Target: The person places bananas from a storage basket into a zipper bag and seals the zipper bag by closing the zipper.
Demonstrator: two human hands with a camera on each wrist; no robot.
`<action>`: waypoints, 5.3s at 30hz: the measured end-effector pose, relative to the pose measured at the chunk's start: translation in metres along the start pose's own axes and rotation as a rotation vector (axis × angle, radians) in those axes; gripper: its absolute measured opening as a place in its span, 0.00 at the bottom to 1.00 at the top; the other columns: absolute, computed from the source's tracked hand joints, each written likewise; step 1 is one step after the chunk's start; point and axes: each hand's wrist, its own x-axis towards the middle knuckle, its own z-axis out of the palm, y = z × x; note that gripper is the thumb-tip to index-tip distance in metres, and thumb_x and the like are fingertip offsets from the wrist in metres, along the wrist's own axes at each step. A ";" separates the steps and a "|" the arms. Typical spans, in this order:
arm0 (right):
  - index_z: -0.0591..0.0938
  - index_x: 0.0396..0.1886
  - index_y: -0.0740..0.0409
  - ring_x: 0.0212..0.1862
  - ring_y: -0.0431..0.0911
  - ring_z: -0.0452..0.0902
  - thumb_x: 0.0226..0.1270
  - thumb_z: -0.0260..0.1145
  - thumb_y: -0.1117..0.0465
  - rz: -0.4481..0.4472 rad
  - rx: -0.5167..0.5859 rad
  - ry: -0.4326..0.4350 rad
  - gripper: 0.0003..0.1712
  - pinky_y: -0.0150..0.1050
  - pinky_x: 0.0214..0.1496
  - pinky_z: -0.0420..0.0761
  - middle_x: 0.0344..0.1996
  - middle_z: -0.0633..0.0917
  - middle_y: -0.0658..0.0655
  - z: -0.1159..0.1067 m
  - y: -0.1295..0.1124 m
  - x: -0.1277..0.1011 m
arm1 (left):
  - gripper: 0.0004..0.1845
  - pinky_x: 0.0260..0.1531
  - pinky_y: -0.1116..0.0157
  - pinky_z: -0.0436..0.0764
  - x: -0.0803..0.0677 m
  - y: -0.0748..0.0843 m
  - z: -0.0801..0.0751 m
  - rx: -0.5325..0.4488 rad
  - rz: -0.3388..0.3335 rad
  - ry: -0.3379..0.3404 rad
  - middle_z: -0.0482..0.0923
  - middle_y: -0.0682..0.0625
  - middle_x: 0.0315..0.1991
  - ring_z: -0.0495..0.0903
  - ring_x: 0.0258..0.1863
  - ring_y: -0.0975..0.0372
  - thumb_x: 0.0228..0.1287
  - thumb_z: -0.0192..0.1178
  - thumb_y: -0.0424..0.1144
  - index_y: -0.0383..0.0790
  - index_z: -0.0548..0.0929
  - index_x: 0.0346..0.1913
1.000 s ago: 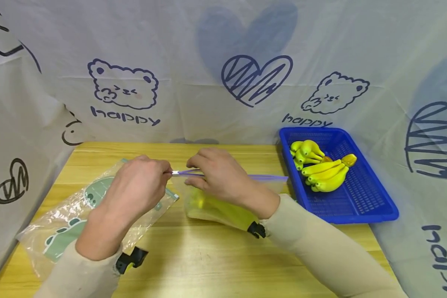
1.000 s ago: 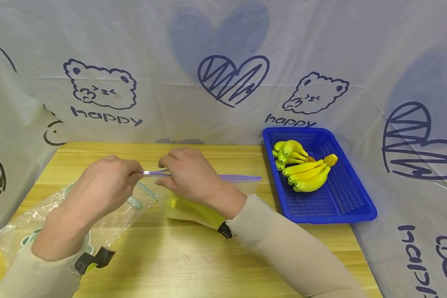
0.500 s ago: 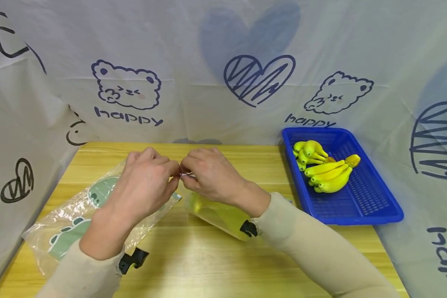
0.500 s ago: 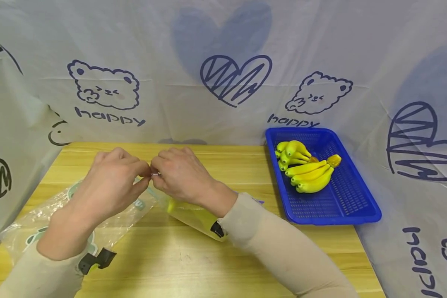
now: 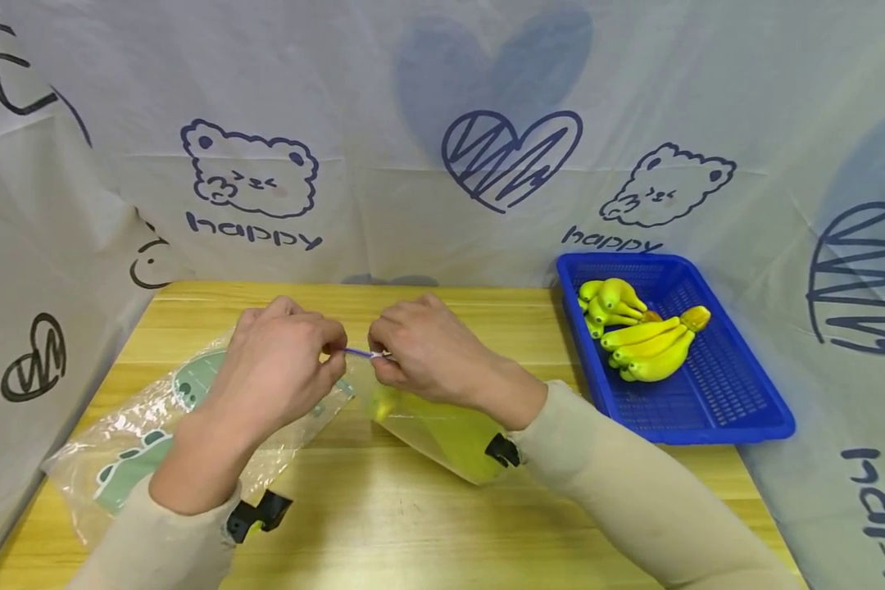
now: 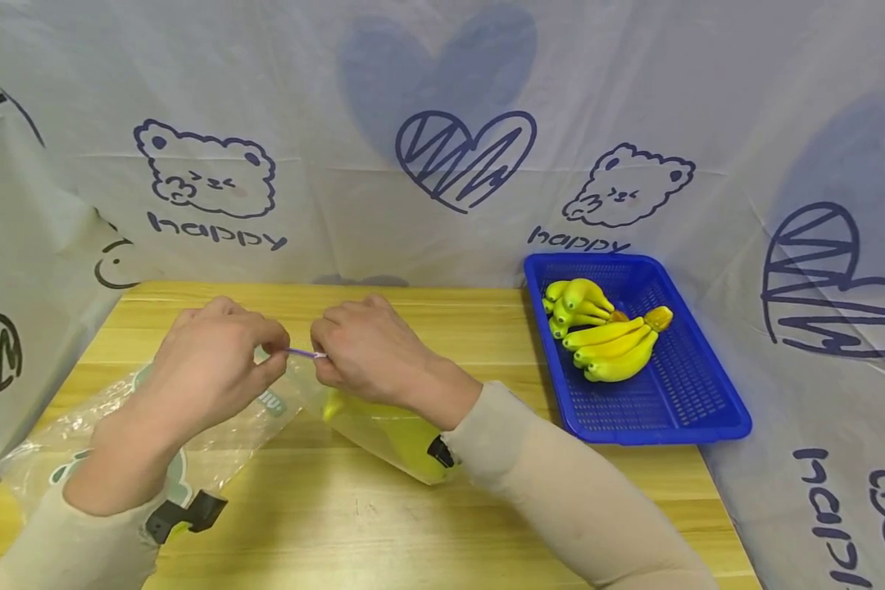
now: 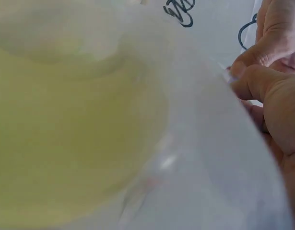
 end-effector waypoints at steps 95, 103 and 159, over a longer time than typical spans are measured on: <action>0.82 0.38 0.54 0.36 0.43 0.72 0.67 0.71 0.59 0.087 0.107 -0.044 0.07 0.38 0.39 0.76 0.34 0.80 0.49 -0.019 0.056 -0.087 | 0.02 0.42 0.55 0.73 -0.007 -0.025 0.002 -0.038 0.068 -0.024 0.82 0.49 0.35 0.74 0.38 0.53 0.72 0.65 0.33 0.38 0.84 0.41; 0.81 0.37 0.55 0.36 0.43 0.73 0.67 0.71 0.60 0.031 0.120 -0.007 0.06 0.39 0.40 0.77 0.34 0.81 0.50 -0.016 0.057 -0.087 | 0.02 0.43 0.55 0.73 -0.006 -0.027 0.000 -0.050 0.057 -0.045 0.83 0.50 0.36 0.74 0.39 0.53 0.72 0.64 0.34 0.38 0.84 0.41; 0.77 0.32 0.56 0.37 0.54 0.70 0.69 0.63 0.61 0.335 -0.154 -0.063 0.06 0.49 0.42 0.72 0.31 0.79 0.55 -0.053 0.141 -0.084 | 0.06 0.49 0.50 0.76 0.057 -0.034 0.031 -0.114 0.061 0.112 0.83 0.44 0.37 0.77 0.43 0.46 0.76 0.62 0.35 0.36 0.82 0.40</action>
